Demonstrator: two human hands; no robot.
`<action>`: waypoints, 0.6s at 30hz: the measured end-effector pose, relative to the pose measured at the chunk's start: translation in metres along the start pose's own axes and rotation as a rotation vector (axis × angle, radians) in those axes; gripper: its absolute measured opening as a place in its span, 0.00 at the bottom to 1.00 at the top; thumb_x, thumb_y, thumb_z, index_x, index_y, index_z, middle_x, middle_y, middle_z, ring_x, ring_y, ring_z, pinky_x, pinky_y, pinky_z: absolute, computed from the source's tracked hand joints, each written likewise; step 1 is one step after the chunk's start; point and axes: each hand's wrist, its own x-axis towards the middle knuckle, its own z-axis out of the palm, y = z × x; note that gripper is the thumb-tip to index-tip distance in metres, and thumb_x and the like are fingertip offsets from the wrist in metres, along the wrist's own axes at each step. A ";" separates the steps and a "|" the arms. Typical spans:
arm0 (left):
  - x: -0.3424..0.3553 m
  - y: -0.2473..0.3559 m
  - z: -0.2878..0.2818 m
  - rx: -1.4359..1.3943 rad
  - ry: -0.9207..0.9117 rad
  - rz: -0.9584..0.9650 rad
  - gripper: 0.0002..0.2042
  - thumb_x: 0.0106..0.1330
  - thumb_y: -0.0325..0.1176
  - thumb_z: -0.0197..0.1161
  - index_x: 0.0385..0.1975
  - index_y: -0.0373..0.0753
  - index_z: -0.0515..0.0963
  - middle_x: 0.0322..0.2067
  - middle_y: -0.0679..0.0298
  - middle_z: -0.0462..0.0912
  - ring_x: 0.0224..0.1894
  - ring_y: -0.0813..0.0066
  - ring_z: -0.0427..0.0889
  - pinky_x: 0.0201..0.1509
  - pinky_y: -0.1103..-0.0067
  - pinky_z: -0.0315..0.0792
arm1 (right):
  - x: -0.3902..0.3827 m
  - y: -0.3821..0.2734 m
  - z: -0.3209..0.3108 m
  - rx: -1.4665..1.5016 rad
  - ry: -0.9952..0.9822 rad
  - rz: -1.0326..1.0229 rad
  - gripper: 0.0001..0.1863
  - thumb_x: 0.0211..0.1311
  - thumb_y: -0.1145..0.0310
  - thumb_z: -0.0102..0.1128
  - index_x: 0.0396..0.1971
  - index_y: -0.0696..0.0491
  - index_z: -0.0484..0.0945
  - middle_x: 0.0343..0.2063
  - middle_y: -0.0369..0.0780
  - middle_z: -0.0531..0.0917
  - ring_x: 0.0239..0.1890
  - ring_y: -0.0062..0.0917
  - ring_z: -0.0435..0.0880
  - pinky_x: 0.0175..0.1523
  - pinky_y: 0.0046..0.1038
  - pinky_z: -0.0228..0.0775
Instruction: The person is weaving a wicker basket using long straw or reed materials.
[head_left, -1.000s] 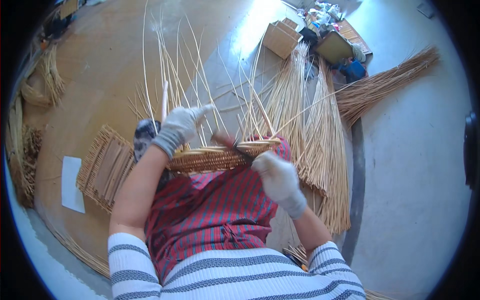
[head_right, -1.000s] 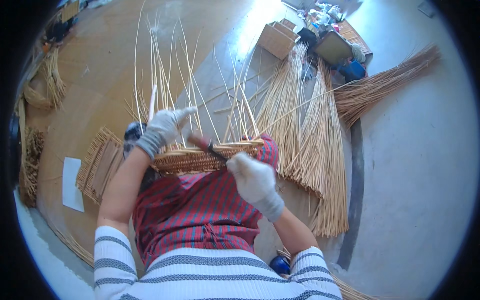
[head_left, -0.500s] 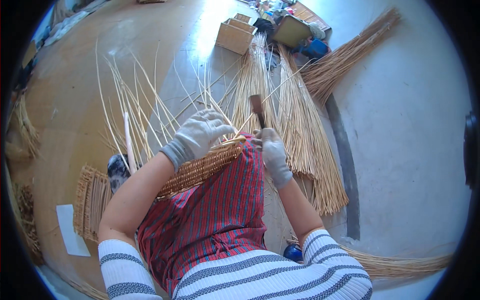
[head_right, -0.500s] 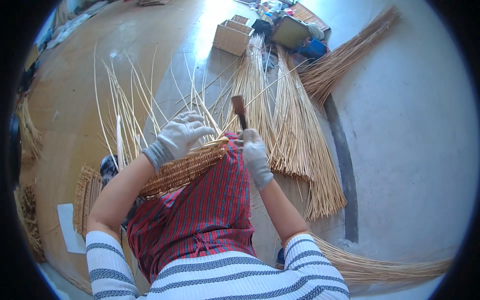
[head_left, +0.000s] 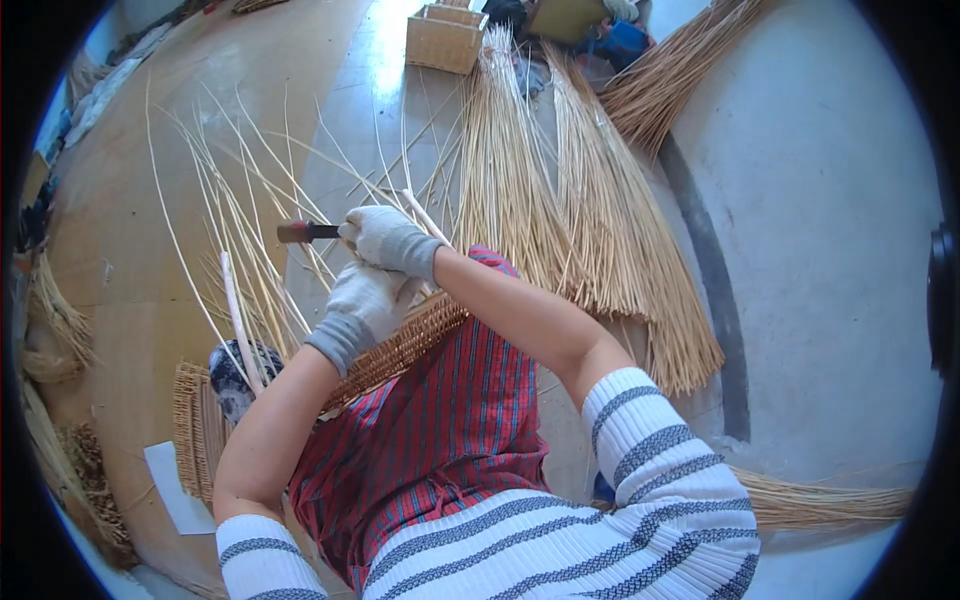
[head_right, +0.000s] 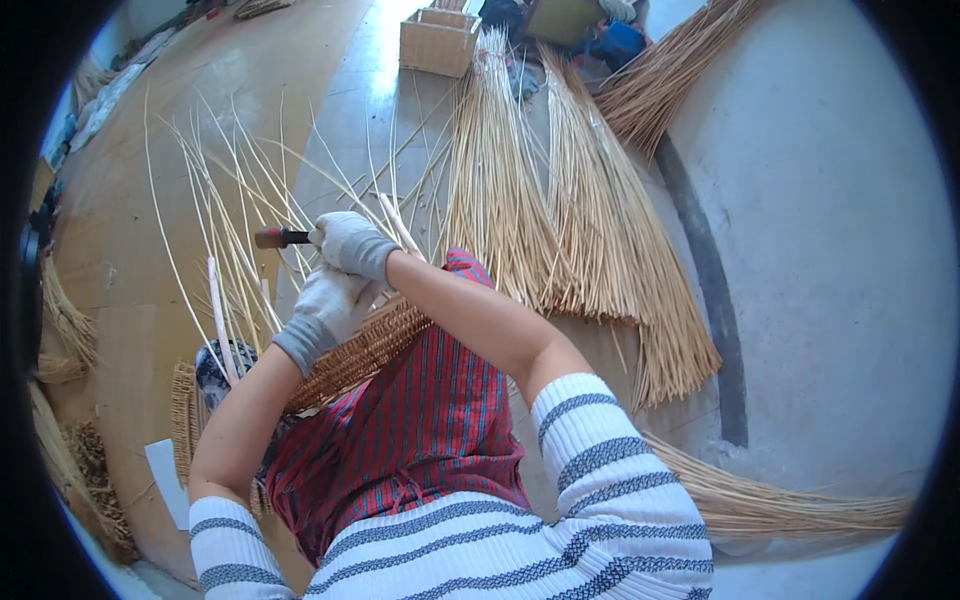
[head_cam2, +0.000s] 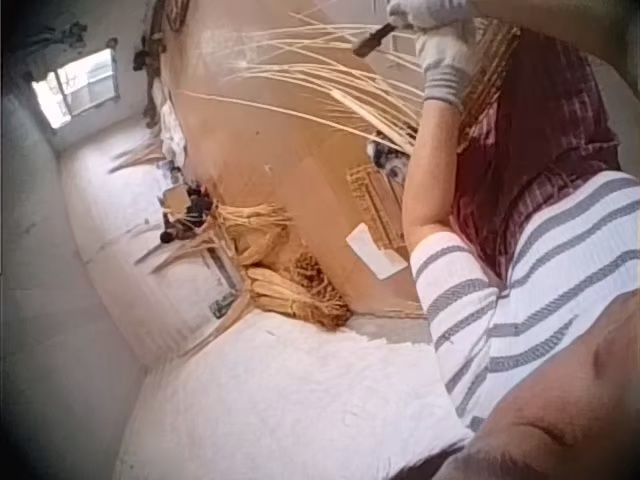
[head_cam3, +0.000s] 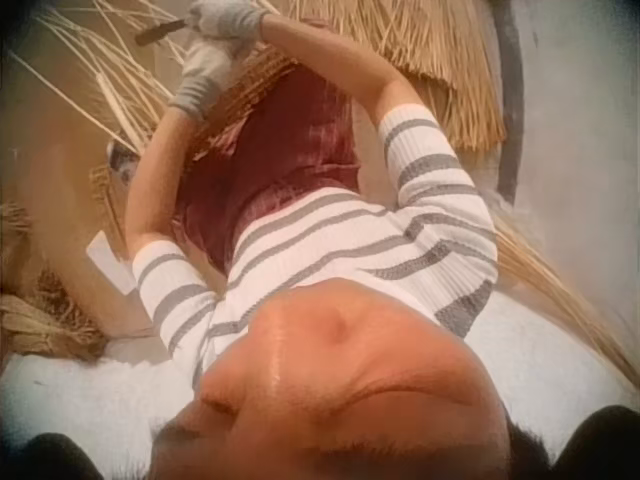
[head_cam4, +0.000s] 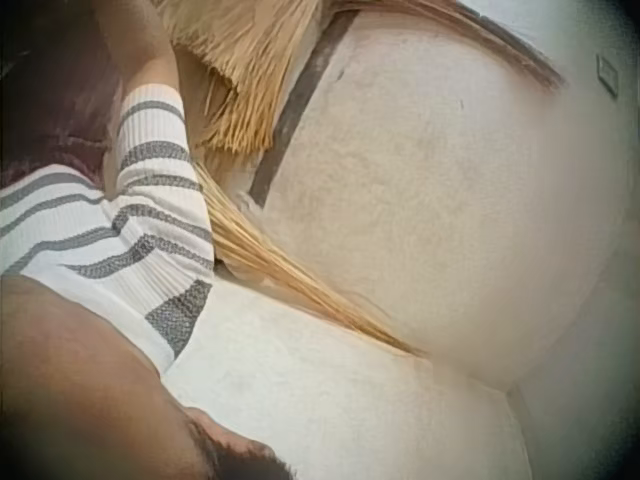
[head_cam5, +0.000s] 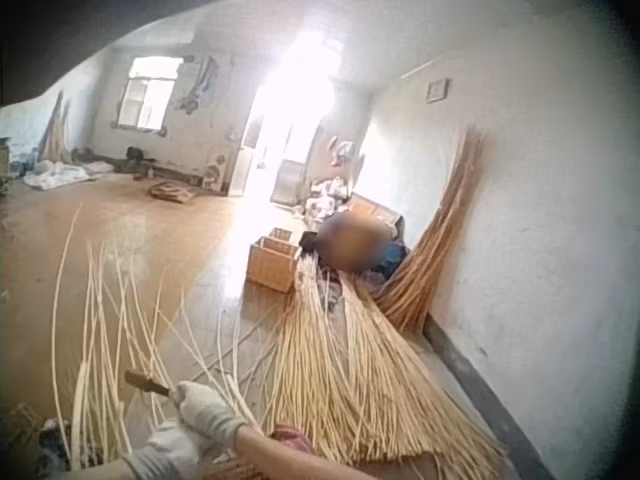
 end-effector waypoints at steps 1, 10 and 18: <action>0.002 -0.004 -0.002 -0.024 0.091 0.069 0.12 0.68 0.44 0.55 0.32 0.45 0.82 0.28 0.55 0.83 0.39 0.50 0.81 0.49 0.60 0.74 | -0.010 -0.003 -0.006 -0.042 0.016 0.000 0.11 0.61 0.63 0.56 0.32 0.56 0.80 0.28 0.50 0.83 0.37 0.48 0.84 0.44 0.42 0.76; 0.012 -0.076 -0.026 0.124 -0.254 -0.229 0.16 0.72 0.52 0.47 0.44 0.50 0.77 0.34 0.52 0.85 0.42 0.50 0.83 0.47 0.62 0.74 | -0.139 -0.004 -0.004 -0.216 0.465 -0.211 0.08 0.55 0.75 0.60 0.36 0.52 0.75 0.30 0.44 0.79 0.32 0.43 0.80 0.38 0.40 0.71; -0.020 -0.098 -0.049 0.143 -0.134 -0.268 0.15 0.72 0.51 0.51 0.45 0.50 0.77 0.28 0.55 0.85 0.36 0.51 0.84 0.43 0.60 0.74 | -0.197 0.003 0.013 -0.094 0.584 -0.221 0.05 0.61 0.71 0.60 0.36 0.54 0.76 0.29 0.43 0.79 0.30 0.42 0.79 0.38 0.37 0.70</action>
